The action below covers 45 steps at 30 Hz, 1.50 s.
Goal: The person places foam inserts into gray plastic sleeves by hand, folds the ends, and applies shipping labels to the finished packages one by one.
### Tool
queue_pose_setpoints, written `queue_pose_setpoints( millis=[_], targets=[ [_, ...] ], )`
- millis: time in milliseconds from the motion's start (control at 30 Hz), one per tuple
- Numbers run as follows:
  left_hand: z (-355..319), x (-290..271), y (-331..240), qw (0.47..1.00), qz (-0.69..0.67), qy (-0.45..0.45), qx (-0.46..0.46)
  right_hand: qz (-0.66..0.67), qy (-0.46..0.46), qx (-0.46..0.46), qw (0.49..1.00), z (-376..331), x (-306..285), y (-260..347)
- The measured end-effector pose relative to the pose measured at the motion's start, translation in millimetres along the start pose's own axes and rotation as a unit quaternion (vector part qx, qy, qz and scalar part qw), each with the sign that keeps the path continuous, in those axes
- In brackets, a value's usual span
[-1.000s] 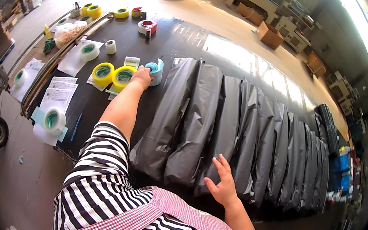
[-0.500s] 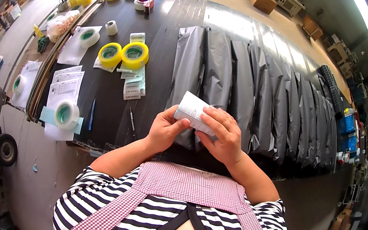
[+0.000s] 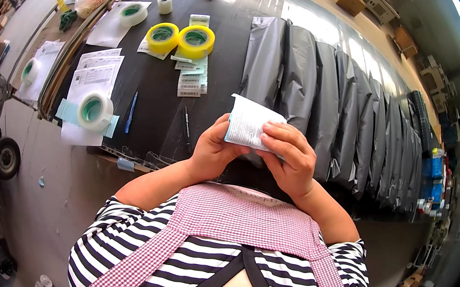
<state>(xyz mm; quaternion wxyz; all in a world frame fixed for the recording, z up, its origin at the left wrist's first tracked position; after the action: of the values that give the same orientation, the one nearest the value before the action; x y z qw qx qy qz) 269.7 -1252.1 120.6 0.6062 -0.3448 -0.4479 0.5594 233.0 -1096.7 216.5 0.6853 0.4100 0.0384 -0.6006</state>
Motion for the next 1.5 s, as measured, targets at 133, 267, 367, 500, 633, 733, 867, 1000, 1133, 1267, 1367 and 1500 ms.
queue_pose_setpoints(
  millis=[133, 267, 367, 500, 633, 733, 867, 1000, 1133, 1267, 1367, 1500],
  targets=[
    [-4, -5, -3, 1.0, 0.008, -0.001, 0.022, -0.108, 0.046, -0.083, 0.99, 4, 6, 17],
    [-3, -6, -2, 1.0, -0.019, -0.005, -0.002, -0.125, 0.059, -0.11, 0.984, 5, 7, 21],
    [-1, -6, -3, 0.998, 0.057, 0.005, 0.024, -0.117, 0.062, -0.109, 0.985, 5, 5, 18],
    [1, -1, 0, 0.998, 0.058, -0.006, 0.016, -0.096, 0.057, -0.091, 0.99, 4, 0, 12],
    [4, 3, 11, 0.996, 0.086, -0.009, 0.004, -0.008, 0.031, -0.013, 0.999, 3, -6, -14],
    [3, 0, 29, 0.985, 0.16, 0.022, -0.067, 0.18, 0.048, 0.254, 0.949, -3, -9, -72],
    [1, -10, 49, 0.972, 0.161, 0.064, -0.161, 0.293, 0.118, 0.549, 0.774, 3, -35, -181],
    [10, 0, 60, 0.967, 0.099, 0.103, -0.211, 0.334, -0.074, 0.525, 0.78, 55, -171, -303],
    [19, 23, 45, 0.89, 0.362, 0.276, -0.025, 0.293, -0.209, 0.333, 0.872, 105, -118, -252],
    [2, 49, 87, 0.885, 0.394, 0.246, 0.011, -0.049, -0.117, 0.092, 0.988, 41, -2, -229],
    [-1, 50, 93, 0.881, 0.402, 0.249, -0.014, -0.078, -0.08, 0.059, 0.992, 8, 33, -222],
    [0, 51, 95, 0.888, 0.384, 0.249, -0.036, -0.071, -0.06, 0.058, 0.994, 8, 42, -225]
  ],
)
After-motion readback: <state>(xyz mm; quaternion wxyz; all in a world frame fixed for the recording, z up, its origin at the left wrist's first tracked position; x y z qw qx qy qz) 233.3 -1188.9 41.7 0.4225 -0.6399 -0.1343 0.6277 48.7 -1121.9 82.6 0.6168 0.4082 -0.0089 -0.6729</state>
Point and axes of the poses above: each hand's wrist, its own z-axis towards the middle knuckle, its own x-axis out of the palm, y = z × x, the point moved 6 cm from there along z, towards the middle knuckle, and after that the axes turned 9 degrees about z, right-handed, at the moved point
